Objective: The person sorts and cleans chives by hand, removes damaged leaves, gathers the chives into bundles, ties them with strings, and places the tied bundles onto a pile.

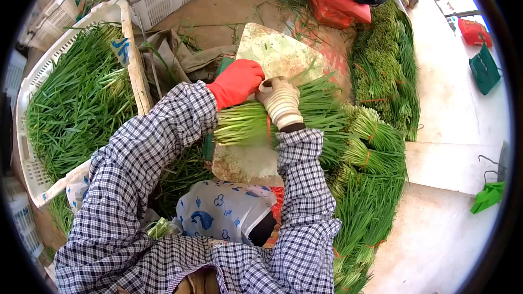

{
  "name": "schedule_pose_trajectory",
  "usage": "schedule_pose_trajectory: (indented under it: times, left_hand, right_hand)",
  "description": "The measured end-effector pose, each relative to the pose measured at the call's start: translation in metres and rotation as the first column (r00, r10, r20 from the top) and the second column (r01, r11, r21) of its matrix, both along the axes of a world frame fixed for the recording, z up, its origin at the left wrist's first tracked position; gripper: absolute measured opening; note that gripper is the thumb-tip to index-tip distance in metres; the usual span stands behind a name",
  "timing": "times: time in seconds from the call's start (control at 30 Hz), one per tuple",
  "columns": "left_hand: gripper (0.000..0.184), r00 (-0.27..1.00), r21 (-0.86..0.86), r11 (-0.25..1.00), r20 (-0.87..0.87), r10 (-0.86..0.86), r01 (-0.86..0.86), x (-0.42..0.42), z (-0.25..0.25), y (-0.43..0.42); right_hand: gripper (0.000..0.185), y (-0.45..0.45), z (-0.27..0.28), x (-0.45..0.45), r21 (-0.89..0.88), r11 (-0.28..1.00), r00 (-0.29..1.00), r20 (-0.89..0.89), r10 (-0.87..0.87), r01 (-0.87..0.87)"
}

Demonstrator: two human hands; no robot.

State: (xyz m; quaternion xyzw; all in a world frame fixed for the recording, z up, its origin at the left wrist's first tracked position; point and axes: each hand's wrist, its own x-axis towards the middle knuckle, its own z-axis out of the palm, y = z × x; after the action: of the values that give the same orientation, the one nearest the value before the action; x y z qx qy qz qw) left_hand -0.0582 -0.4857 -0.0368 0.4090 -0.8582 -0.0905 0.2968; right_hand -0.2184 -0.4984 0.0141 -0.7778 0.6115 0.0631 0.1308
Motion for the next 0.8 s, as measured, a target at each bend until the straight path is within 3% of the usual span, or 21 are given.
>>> schedule_pose_trajectory:
  times: [0.03,0.07,0.13,0.17,0.2,0.23,0.27,0.3,0.33,0.37,0.4,0.43,0.47,0.53,0.57,0.6,0.67,0.73,0.8]
  left_hand:
    - [0.016,0.997,-0.081,0.997,0.076,-0.007,0.013,0.002,0.013,0.003]
    - [0.016,0.997,-0.081,0.997,0.079,-0.01,0.016,0.003,0.023,0.007]
    - [0.016,0.985,-0.23,0.97,0.169,-0.039,0.078,0.004,0.043,0.015]
    - [0.013,0.981,-0.271,0.959,0.191,-0.032,0.084,0.007,0.052,0.017]
    - [0.013,0.98,-0.271,0.958,0.196,-0.042,0.095,0.005,0.053,0.021]
    - [0.013,0.984,-0.188,0.981,0.18,-0.015,0.05,0.003,0.055,0.025]
    - [0.013,0.986,-0.105,0.994,0.168,0.014,0.003,0.001,0.06,0.027]
    - [0.033,0.984,0.219,0.973,0.174,0.036,-0.074,-0.005,0.065,0.029]
    - [0.033,0.982,0.212,0.975,0.186,0.024,-0.064,-0.009,0.066,0.036]
    - [0.054,0.987,0.399,0.909,0.144,0.066,-0.119,-0.013,0.065,0.049]
    - [0.076,0.987,0.572,0.804,0.112,0.118,-0.161,-0.018,0.064,0.061]
    - [0.099,0.981,0.559,0.82,0.191,0.015,-0.121,-0.027,0.057,0.07]
    - [0.099,0.979,0.554,0.823,0.202,0.01,-0.123,-0.035,0.053,0.079]
    - [0.095,0.94,0.296,0.933,0.325,0.105,-0.206,-0.048,0.046,0.094]
    - [0.095,0.924,0.361,0.903,0.373,0.087,-0.231,-0.05,0.045,0.094]
    - [0.095,0.921,0.358,0.905,0.379,0.085,-0.231,-0.05,0.047,0.095]
    - [0.099,0.932,0.273,0.936,0.341,0.123,-0.223,-0.052,0.05,0.103]
    - [0.102,0.925,0.273,0.939,0.366,0.1,-0.209,-0.057,0.051,0.111]
    - [0.098,0.949,0.002,0.97,0.206,0.238,-0.244,-0.062,0.049,0.114]
  right_hand:
    - [0.04,0.008,0.002,-0.004,-0.108,0.994,0.989,0.142,0.036,-0.02]
    - [0.027,0.012,0.004,-0.008,-0.059,0.993,0.976,0.182,0.115,-0.106]
    - [0.015,0.03,0.006,-0.017,-0.136,0.981,0.927,0.334,0.174,-0.135]
    - [0.015,0.032,0.003,-0.022,-0.138,0.982,0.927,0.336,0.167,-0.127]
    - [0.013,0.034,-0.004,-0.031,-0.189,0.974,0.847,0.492,0.203,-0.123]
    - [0.011,0.038,-0.007,-0.036,-0.242,0.964,0.738,0.629,0.242,-0.11]
    - [0.011,0.039,-0.009,-0.039,-0.247,0.964,0.737,0.633,0.238,-0.099]
    - [0.011,0.039,-0.012,-0.04,-0.211,0.977,0.698,0.694,0.176,-0.037]
    - [0.011,0.039,-0.015,-0.04,-0.172,0.985,0.651,0.75,0.116,0.024]
    - [0.011,0.038,-0.014,-0.038,0.077,0.993,0.451,0.886,-0.11,0.091]
    - [0.012,0.038,-0.01,-0.04,0.148,0.983,0.442,0.879,-0.182,0.11]
    - [0.012,0.041,-0.006,-0.037,0.18,0.978,0.374,0.904,-0.205,0.101]
    - [0.013,0.043,-0.004,-0.033,0.21,0.974,0.303,0.925,-0.227,0.086]
    - [0.005,0.065,0.016,-0.024,0.21,0.975,0.338,0.915,-0.221,0.068]
    - [0.004,0.077,0.031,-0.025,-0.167,0.985,0.469,0.873,0.132,0.036]
    - [0.006,0.09,0.04,-0.028,-0.511,0.858,0.575,0.688,0.442,-0.048]
    - [0.008,0.111,0.041,-0.046,-0.387,0.922,0.478,0.812,0.335,0.01]
    - [0.007,0.114,0.045,-0.054,-0.458,0.889,0.539,0.752,0.38,0.013]
    - [0.005,0.11,0.046,-0.054,-0.517,0.856,0.558,0.71,0.43,-0.003]
